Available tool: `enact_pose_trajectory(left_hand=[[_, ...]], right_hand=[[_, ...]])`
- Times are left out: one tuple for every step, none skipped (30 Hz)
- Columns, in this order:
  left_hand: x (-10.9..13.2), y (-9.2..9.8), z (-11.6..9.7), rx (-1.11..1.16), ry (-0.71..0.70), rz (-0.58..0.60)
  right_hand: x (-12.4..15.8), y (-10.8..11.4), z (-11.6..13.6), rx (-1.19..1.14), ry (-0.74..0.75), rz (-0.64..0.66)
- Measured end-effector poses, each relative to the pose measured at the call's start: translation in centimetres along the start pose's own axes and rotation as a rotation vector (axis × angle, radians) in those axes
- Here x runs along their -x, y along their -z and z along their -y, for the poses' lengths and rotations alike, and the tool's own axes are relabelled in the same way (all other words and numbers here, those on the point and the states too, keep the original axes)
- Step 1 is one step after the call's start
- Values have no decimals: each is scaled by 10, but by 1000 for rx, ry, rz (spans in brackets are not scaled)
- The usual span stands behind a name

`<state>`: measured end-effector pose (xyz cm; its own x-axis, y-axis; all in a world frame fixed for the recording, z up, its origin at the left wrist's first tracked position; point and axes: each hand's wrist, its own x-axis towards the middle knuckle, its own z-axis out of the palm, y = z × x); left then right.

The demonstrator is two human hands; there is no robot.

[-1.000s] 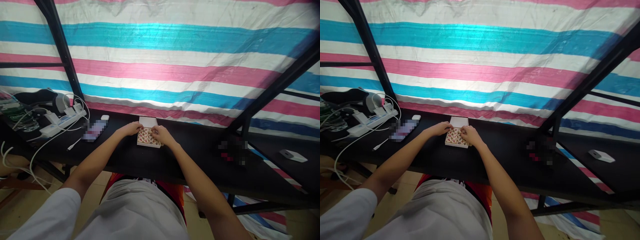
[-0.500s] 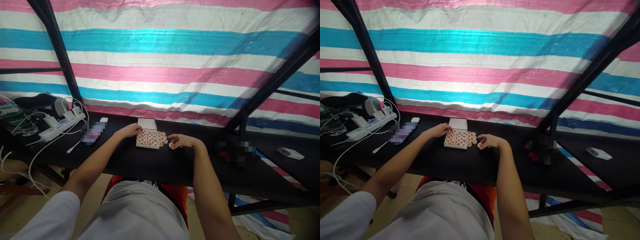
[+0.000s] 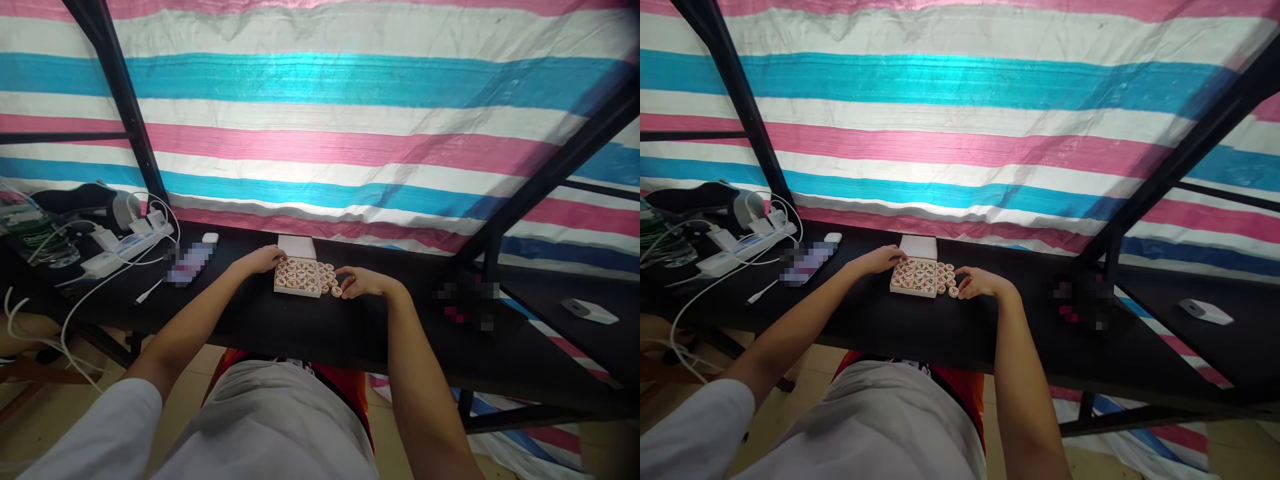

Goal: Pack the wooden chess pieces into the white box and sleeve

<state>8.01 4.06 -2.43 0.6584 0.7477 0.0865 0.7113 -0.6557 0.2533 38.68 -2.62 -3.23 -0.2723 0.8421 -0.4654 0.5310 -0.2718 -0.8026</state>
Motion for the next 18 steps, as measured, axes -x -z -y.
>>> enact_pose_trajectory(left_hand=[[0,1,-1,0,3,4],[1,2,-3,1,6,8],[2,2,-4,2,9,10],[2,3,-5,3,11,10],[2,4,-5,2,9,7],[2,4,-5,1,2,1],[2,4,-4,-2,-7,-6],[2,3,-3,-5,-18,-14],[2,3,-2,-7,-29,-22],[2,2,-1,-10,-35,-29],[2,2,0,-14,-37,-34],[2,2,0,-19,-35,-37],[2,2,0,-24,-31,-38],[2,2,0,-28,-26,-38],[2,2,0,-30,-23,-38],[2,2,0,-31,-21,-39],[2,2,1,-32,-22,-40],[2,2,1,-34,-24,-43]], right_hand=[[0,-1,1,28,1,-13],[-1,-1,1,63,3,-32],[-1,-1,1,104,6,-51],[-1,-1,1,148,10,-71],[-2,0,0,189,15,-88],[-2,2,-1,224,20,-102],[-2,4,-3,249,28,-114],[-2,6,-4,266,36,-130],[-3,9,-5,280,47,-159],[-3,10,-5,297,69,-209],[-4,11,-5,322,103,-285],[-5,10,-3,355,156,-384],[-7,8,0,392,230,-494],[-9,3,4,428,323,-606],[-12,-4,9,461,427,-698],[-15,-13,14,491,536,-759],[-20,-24,20,519,631,-794],[-24,-36,26,556,713,-765]])
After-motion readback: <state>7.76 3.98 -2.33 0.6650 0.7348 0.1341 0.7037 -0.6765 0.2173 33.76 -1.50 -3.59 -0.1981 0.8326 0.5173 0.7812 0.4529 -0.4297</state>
